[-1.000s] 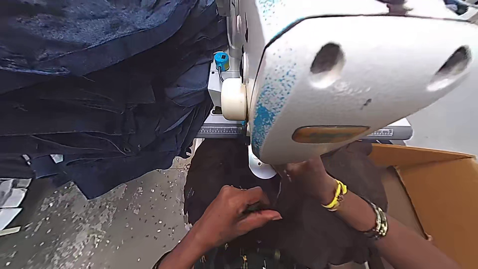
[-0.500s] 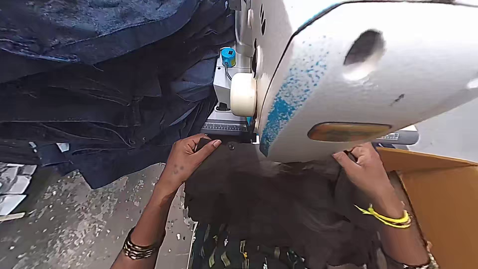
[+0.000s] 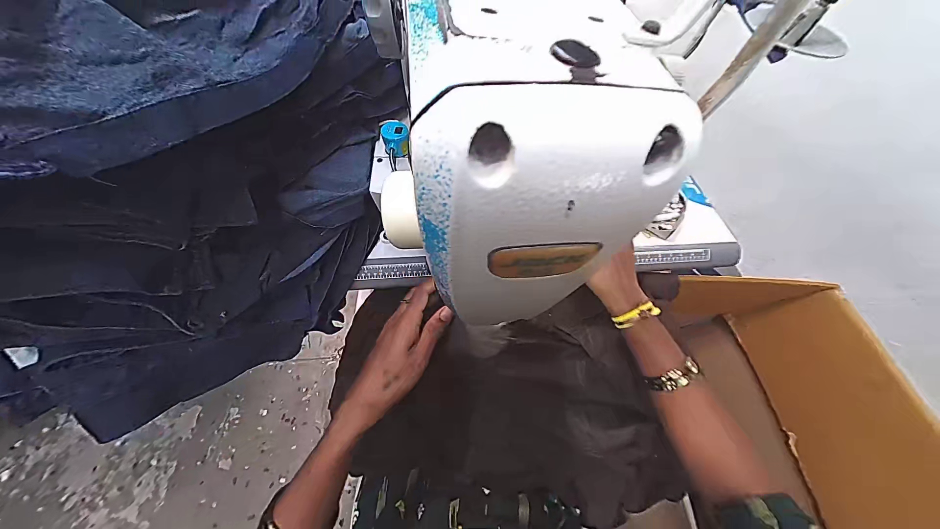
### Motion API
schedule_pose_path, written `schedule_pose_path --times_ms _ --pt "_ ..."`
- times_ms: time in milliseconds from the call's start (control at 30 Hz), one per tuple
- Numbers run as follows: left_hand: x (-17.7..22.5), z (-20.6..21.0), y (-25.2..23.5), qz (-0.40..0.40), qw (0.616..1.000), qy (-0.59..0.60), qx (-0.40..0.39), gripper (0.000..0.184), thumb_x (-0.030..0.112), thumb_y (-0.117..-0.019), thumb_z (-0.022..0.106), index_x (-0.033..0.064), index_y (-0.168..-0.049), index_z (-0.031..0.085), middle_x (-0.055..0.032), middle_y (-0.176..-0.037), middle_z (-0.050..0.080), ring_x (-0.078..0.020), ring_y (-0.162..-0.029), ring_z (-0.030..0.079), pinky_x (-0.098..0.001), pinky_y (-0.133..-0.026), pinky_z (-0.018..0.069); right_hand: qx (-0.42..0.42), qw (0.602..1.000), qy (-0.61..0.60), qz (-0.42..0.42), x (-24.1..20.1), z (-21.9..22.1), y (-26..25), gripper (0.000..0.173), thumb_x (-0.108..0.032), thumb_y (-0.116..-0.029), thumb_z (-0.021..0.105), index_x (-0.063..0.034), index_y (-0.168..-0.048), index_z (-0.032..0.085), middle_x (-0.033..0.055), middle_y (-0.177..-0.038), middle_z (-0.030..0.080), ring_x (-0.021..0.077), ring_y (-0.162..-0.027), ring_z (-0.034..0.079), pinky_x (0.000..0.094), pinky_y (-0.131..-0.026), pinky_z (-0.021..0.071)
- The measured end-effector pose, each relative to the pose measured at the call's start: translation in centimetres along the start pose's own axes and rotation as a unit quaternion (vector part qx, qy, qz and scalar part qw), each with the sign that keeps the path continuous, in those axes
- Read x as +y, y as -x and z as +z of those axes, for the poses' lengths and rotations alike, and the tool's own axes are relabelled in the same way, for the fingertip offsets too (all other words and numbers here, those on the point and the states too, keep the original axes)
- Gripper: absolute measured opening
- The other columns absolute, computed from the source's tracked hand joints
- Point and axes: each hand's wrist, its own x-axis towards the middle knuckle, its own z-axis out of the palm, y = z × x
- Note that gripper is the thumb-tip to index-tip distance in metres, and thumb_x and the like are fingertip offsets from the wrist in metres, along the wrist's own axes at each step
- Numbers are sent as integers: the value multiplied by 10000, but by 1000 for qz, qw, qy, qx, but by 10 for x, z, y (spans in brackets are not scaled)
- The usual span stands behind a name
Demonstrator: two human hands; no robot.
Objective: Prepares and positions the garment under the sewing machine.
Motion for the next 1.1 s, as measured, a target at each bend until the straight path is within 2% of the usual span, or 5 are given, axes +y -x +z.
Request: schedule_pose_path --times_ms 200,500,833,967,1100 --pt "14 16 -9 -89 994 66 23 481 257 -1051 450 -39 -1428 487 -149 -1322 612 -123 -1215 583 -301 -1051 454 -159 985 60 -3 -13 9 -42 585 -111 -941 693 57 -1462 488 358 -1385 505 517 -1233 537 633 -971 414" --pt "13 22 -8 -115 984 124 51 524 286 -1028 507 -39 -1436 451 -93 -1223 640 -18 -1085 615 -204 -939 504 59 996 -63 -39 3 18 3 175 -170 -970 662 -17 -990 745 189 -991 719 380 -981 692 484 -818 557" --pt "17 18 -9 -131 985 90 67 395 272 -1024 537 -41 -1265 548 -88 -1079 641 -51 -934 607 -242 -838 505 -29 955 -243 165 -8 -27 -14 198 -134 -983 675 -30 -1147 711 107 -965 733 219 -780 682 451 -775 552" --pt "36 9 17 38 998 -40 37 348 275 -996 561 56 -736 641 -36 -601 560 -117 -548 553 -301 -518 458 48 979 -185 -65 -54 -44 16 227 -185 -952 666 22 -902 744 178 -872 733 304 -804 722 483 -726 580" --pt "51 10 39 125 991 -23 -30 380 374 -1015 586 126 -727 598 18 -570 497 -84 -502 481 -262 -459 389 157 920 -129 -335 -104 -30 39 225 -145 -1010 557 -102 -821 671 58 -689 637 216 -678 627 329 -646 496"
